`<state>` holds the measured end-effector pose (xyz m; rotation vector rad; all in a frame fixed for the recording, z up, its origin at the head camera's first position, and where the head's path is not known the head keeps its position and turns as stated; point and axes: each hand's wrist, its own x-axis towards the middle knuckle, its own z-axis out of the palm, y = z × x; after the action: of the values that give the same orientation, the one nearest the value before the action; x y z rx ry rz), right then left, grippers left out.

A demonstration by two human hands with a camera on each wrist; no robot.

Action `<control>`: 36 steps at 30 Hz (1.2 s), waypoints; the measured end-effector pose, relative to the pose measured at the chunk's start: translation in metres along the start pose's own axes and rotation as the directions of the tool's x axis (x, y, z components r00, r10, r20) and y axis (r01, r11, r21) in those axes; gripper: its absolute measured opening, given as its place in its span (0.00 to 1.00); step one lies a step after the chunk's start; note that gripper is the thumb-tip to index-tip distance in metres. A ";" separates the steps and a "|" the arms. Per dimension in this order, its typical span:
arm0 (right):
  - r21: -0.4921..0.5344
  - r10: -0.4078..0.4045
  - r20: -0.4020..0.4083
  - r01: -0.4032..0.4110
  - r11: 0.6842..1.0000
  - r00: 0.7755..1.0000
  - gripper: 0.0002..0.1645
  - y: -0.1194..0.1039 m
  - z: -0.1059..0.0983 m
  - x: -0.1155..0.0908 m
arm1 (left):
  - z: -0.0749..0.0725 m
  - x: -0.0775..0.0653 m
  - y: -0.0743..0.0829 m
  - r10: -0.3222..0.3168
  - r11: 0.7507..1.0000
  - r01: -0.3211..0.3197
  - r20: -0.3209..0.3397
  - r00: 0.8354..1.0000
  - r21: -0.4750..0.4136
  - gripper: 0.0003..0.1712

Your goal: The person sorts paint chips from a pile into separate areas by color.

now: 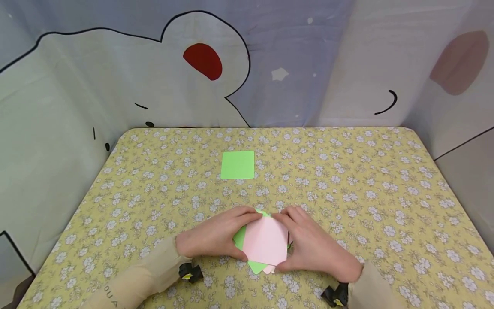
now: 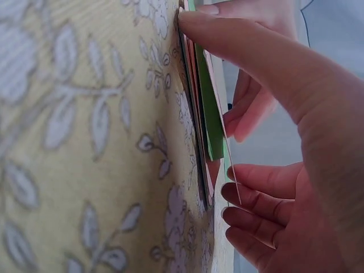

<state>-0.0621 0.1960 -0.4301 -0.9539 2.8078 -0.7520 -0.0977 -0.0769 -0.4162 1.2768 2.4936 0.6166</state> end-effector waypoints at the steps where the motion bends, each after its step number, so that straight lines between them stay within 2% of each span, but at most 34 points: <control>1: 0.001 0.001 0.002 -0.001 1.000 1.000 0.68 0.000 0.000 0.000 | 0.000 0.000 0.000 -0.001 1.000 0.001 0.001 1.000 -0.001 0.58; 10: 0.005 0.034 0.001 -0.034 0.999 0.999 0.65 0.000 -0.001 0.000 | 0.000 0.001 0.000 0.005 1.000 -0.005 -0.015 1.000 -0.009 0.62; 15: 0.011 0.027 -0.019 -0.027 1.000 0.999 0.66 0.002 -0.002 0.001 | -0.002 0.002 0.000 -0.014 1.000 0.014 -0.015 1.000 -0.024 0.64; 21: 0.026 0.033 -0.016 -0.032 0.999 0.999 0.65 0.003 -0.003 0.001 | -0.005 0.003 -0.001 -0.048 0.998 0.047 -0.010 0.999 -0.044 0.64; 26: 0.028 0.025 -0.031 -0.024 0.999 0.999 0.65 0.005 -0.004 0.002 | -0.007 0.004 -0.003 -0.038 0.998 0.036 -0.024 0.999 -0.057 0.63; 36: 0.036 0.037 -0.052 -0.035 0.999 0.998 0.66 0.010 -0.006 0.005 | -0.012 0.011 -0.004 -0.048 0.999 0.047 -0.033 0.998 -0.017 0.62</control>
<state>-0.0727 0.2023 -0.4287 -0.8880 2.8383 -0.8308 -0.1117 -0.0733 -0.4077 1.2072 2.5329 0.6514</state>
